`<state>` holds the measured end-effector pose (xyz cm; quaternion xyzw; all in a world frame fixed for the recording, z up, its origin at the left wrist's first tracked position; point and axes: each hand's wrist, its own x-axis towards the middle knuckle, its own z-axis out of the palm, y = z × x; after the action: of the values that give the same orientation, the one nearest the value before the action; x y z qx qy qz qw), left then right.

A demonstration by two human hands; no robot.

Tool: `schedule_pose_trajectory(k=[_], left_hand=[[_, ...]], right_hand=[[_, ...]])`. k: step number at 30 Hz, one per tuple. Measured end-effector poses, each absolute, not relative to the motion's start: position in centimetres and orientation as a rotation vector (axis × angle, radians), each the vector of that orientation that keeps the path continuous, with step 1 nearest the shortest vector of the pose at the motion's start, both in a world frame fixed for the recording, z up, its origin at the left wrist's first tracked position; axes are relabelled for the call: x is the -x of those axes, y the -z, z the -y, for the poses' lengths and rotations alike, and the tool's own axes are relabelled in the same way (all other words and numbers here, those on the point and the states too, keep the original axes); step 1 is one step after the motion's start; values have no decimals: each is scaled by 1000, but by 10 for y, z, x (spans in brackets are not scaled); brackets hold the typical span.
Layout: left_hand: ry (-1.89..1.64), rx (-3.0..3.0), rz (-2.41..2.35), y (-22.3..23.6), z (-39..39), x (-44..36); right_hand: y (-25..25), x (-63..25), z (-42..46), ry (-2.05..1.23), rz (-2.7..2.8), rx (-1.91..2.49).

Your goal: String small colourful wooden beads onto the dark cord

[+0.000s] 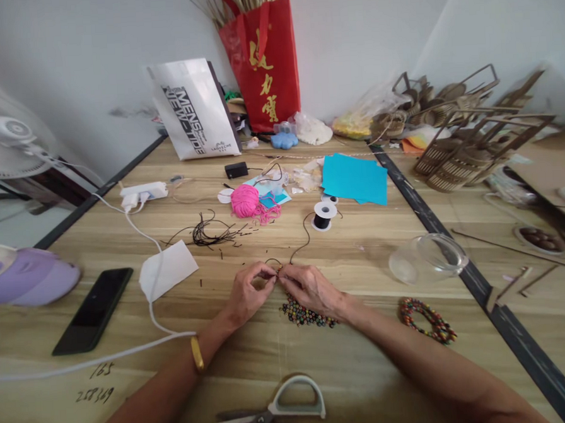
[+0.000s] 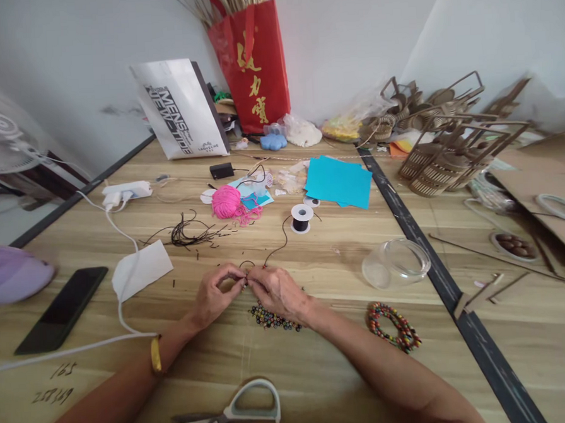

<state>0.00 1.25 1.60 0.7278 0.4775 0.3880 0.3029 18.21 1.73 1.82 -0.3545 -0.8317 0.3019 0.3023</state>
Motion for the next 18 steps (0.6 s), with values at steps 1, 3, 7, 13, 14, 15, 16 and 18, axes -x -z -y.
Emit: schedule_pose_trajectory(k=[1,3,7,13,14,15,16,18], left_hand=[[-1034,-1969,-1264,-16,-12,0],[-1056,-2032,-1254,-17,-13,-1],[-1090,-2084,-1230,-17,-14,0],[-1075,-1852,-1176,-14,-17,4],[-1072,-1783,-1168,-13,-18,5],[-1066,-1711,-1158,-12,-18,5],[-1057,-1639,-1147,-11,-19,5],[-1034,-1512,-1127,-10,-20,5]], right_hand=[[-19,-182,-17,-799,2212,933],[-22,-182,-17,-805,2223,910],[-24,-183,-17,-828,2227,884],[-19,-183,-17,-902,2139,945],[-19,-182,-17,-905,2129,951],[-18,-182,-17,-904,2120,955],[-18,-182,-17,-904,2114,959],[-18,-182,-17,-896,2106,964]])
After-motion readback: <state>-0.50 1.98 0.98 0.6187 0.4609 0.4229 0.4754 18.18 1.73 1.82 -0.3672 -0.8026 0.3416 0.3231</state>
